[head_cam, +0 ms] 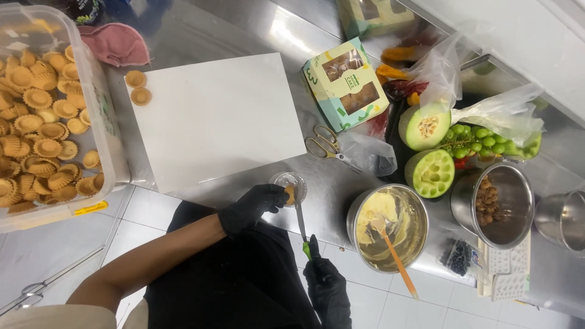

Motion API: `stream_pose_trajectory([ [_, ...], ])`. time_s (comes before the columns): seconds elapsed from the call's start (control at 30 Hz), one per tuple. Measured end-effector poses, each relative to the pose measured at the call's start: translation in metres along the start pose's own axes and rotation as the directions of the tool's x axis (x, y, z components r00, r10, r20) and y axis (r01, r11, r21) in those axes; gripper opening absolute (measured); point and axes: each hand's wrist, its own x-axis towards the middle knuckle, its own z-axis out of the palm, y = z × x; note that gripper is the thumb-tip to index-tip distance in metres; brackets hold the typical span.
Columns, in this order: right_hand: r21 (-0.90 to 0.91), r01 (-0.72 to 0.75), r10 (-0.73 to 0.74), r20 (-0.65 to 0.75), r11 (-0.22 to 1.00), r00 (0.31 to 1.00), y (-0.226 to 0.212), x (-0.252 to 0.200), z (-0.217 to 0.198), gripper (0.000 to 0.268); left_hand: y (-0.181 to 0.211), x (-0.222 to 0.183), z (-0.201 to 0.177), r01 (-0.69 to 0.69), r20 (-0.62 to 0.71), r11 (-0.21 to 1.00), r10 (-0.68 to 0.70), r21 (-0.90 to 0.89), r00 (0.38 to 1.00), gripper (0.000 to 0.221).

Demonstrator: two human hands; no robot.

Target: Arranging small baked pastry tart shells in rows on a clean board at a commercial kitchen workstation.

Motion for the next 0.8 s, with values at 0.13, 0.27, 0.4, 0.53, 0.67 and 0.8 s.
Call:
stream_pose_trajectory([
  [0.13, -0.154, -0.01, 0.008, -0.013, 0.988, 1.0, -0.035, 0.009, -0.006, 0.022, 0.0, -0.003, 0.006, -0.05, -0.021, 0.995, 0.048, -0.092, 0.999, 0.033],
  [0.27, -0.156, 0.19, -0.195, -0.021, 0.969, 0.98, -0.053, 0.018, -0.015, 0.027, 0.019, -0.017, 0.023, -0.027, -0.074, 0.999, 0.024, -0.033, 0.997, 0.036],
  [0.4, -0.27, 0.09, -0.067, 0.093, 0.959, 0.993, 0.026, 0.041, -0.029, 0.039, 0.023, -0.019, 0.034, -0.219, -0.12, 0.968, 0.233, 0.119, 0.965, 0.035],
  [0.53, 0.668, 0.019, -0.236, 0.236, 0.744, 0.943, 0.055, 0.051, -0.043, 0.042, 0.027, -0.038, 0.05, -0.438, -0.089, 0.578, 0.667, 0.688, 0.74, 0.028],
  [0.67, 0.804, -0.172, -0.237, 0.361, 0.569, 0.902, -0.01, 0.046, -0.061, 0.047, 0.018, -0.051, 0.05, -0.403, 0.441, -0.292, 0.827, 0.867, 0.349, 0.034],
  [0.8, 0.532, -0.277, 0.099, 0.339, 0.8, 0.936, -0.046, 0.056, -0.077, 0.043, 0.012, -0.053, 0.027, -0.354, 0.479, -0.323, 0.568, 0.878, 0.669, 0.031],
])
